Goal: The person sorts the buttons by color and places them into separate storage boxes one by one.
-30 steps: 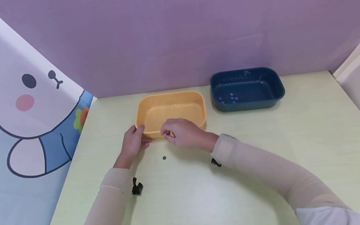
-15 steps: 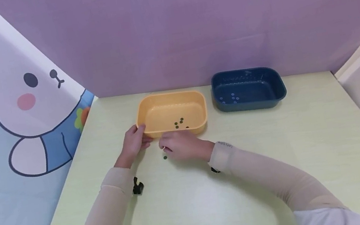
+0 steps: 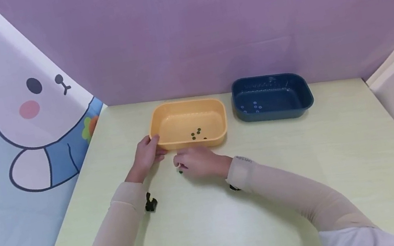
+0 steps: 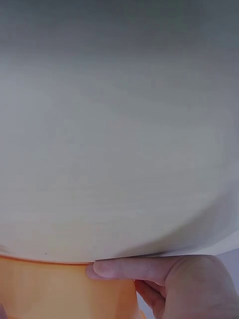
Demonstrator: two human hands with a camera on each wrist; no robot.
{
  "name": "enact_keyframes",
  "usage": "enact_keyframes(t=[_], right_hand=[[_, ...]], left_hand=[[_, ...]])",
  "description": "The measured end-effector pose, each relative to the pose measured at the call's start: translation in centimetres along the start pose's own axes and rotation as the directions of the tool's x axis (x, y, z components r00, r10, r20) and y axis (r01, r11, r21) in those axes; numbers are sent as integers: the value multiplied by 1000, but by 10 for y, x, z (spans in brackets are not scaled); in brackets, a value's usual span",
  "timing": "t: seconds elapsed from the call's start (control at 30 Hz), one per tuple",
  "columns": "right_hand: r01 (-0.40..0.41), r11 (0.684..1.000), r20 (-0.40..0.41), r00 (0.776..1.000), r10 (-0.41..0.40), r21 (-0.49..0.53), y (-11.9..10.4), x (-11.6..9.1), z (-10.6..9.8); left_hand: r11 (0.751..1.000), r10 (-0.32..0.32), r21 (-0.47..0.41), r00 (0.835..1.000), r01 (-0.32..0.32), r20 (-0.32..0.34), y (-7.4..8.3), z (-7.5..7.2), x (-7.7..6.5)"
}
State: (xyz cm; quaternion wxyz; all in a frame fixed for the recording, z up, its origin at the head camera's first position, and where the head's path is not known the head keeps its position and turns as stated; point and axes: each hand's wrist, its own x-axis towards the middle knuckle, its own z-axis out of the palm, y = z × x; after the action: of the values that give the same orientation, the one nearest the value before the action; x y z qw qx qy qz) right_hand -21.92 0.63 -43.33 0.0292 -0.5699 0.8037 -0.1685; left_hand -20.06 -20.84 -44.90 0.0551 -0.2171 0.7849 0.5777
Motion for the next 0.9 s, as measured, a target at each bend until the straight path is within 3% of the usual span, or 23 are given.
enact_keyframes(t=[0.23, 0.9], right_hand=[[-6, 1000, 64, 998, 6, 1, -3, 0, -1], [17, 1000, 144, 989, -15, -12, -3, 6, 0]], left_hand=[[1000, -8, 7, 1000, 8, 4, 2, 0, -1], [1000, -2, -12, 1000, 2, 6, 2, -2, -3]])
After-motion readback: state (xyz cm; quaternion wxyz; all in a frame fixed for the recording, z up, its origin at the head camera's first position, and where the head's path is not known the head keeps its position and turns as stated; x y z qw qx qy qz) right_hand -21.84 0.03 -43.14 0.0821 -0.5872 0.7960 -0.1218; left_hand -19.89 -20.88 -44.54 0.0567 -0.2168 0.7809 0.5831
